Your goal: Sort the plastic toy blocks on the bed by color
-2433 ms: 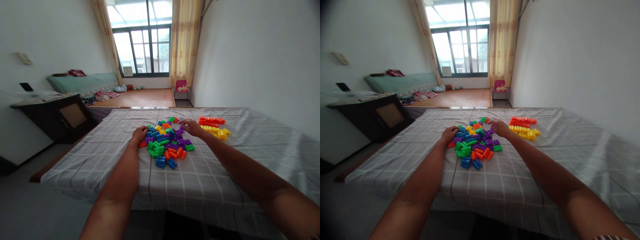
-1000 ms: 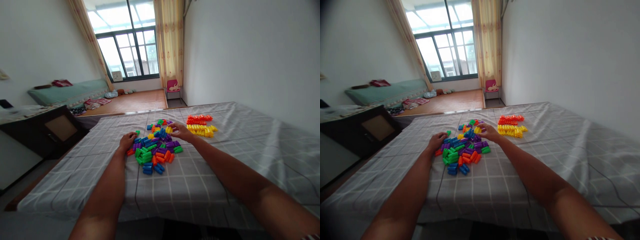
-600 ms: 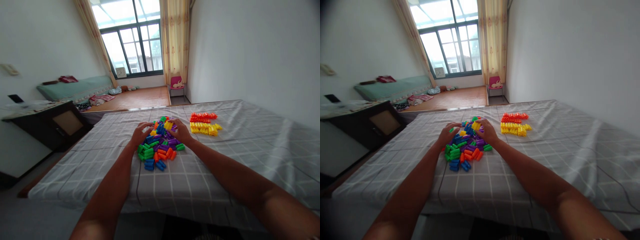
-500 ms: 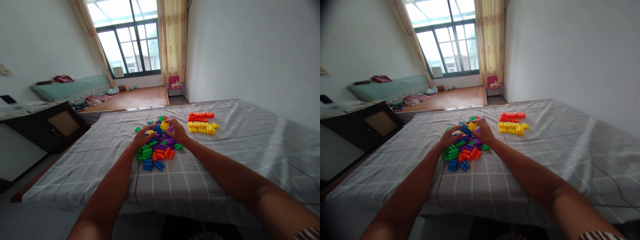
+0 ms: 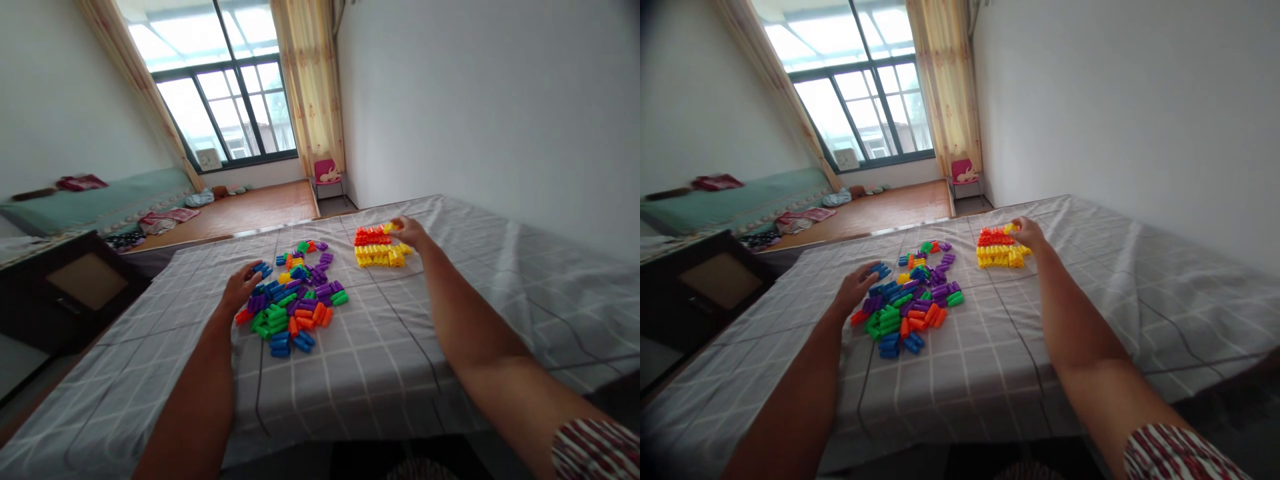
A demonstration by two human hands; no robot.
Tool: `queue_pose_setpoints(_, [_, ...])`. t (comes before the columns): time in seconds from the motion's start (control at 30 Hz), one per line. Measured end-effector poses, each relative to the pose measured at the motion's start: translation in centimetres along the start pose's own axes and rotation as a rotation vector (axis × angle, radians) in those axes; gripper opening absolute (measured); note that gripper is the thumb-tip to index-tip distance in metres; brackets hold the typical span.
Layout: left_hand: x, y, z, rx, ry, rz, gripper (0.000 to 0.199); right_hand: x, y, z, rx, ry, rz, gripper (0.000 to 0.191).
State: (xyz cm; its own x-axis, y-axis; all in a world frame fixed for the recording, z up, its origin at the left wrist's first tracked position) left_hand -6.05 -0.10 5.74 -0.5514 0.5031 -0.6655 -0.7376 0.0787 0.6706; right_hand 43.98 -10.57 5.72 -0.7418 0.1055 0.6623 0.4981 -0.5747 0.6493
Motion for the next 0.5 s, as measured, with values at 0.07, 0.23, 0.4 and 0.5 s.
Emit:
queue_pose_setpoints(0.07, [0.5, -0.1, 0.0, 0.016, 0.028, -0.020, 0.070, -3.8, 1.0, 0.3, 0.085, -0.148, 0.014, 0.041])
queue_pose_setpoints(0.23, [1.2, -0.3, -0.1, 0.027, 0.062, -0.092, 0.073, -6.6, 0.7, -0.3, 0.293, -0.272, 0.155, 0.045])
queue_pose_setpoints(0.4, [0.9, -0.1, -0.3, 0.035, 0.069, -0.145, 0.073, -6.0, 0.3, -0.5, 0.384, -0.267, 0.202, 0.048])
queue_pose_setpoints(0.5, [1.0, -0.3, -0.4, 0.072, 0.091, -0.162, 0.071, -6.1, 0.1, -0.4, 0.391, -0.253, 0.229, 0.052])
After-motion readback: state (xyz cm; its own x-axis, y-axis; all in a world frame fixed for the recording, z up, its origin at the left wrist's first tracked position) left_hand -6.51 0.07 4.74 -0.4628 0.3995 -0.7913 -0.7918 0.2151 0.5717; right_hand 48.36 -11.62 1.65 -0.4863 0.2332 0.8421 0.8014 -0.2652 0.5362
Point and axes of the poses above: each hand's wrist, its own z-axis towards the middle knuckle, its own y-axis out of the back of the hand, x = y × z, the point moved 4 cm from there along z, towards the middle knuckle, and after that the axes turned 2 degrees about x, right-handed, at the moved point
